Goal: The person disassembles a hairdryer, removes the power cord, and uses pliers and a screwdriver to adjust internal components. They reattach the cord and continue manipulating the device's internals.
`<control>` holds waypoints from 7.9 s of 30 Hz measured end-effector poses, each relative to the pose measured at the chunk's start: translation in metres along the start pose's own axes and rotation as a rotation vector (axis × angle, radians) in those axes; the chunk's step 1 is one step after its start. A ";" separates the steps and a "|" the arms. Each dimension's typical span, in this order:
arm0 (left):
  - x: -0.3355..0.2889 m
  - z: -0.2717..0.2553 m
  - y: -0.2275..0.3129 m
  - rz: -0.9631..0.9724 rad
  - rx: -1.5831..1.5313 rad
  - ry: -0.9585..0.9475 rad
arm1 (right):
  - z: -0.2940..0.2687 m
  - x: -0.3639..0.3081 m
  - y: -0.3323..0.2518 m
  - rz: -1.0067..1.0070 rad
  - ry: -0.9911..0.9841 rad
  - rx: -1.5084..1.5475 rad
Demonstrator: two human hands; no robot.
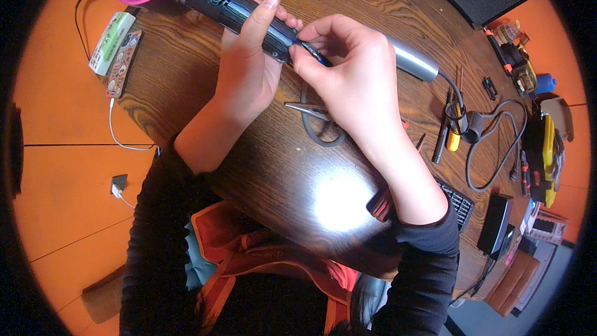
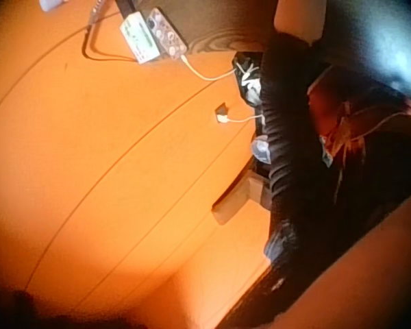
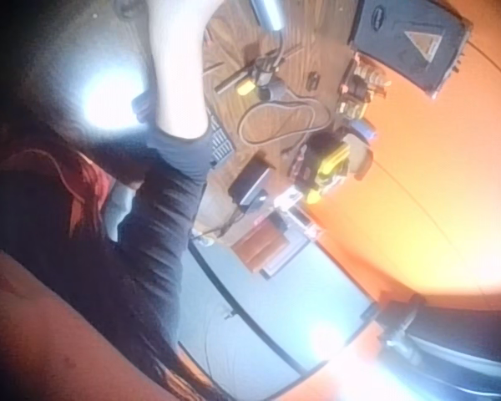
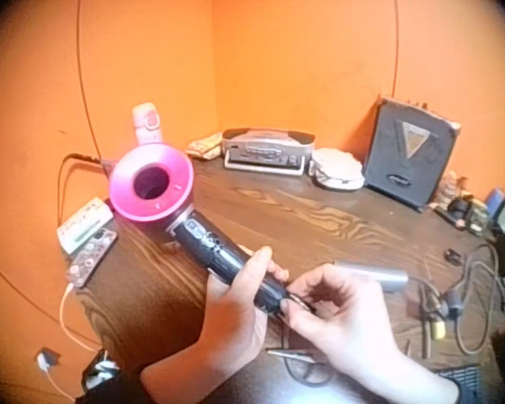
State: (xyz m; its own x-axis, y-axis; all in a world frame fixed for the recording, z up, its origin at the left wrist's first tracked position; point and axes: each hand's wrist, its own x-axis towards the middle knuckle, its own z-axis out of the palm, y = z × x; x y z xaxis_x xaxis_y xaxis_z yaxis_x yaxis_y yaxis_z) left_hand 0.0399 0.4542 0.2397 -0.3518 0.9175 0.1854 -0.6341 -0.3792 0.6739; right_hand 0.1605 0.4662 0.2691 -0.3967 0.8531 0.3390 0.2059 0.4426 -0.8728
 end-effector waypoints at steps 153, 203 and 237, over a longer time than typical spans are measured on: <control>-0.007 0.001 0.009 -0.355 0.155 -0.602 | -0.021 0.004 -0.014 0.273 -0.174 0.673; 0.003 0.002 0.028 -0.202 -0.045 -0.454 | -0.034 0.009 -0.034 -0.087 -0.164 0.096; 0.007 -0.009 0.008 -0.179 0.224 0.055 | -0.031 -0.012 -0.025 -0.490 -0.120 -0.251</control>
State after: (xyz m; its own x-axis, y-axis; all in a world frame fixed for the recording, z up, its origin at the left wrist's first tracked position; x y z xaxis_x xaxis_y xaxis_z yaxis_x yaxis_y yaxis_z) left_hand 0.0262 0.4566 0.2405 -0.2888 0.9573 0.0139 -0.5242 -0.1703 0.8344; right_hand 0.1884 0.4533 0.2975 -0.5958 0.5002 0.6284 0.1727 0.8439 -0.5079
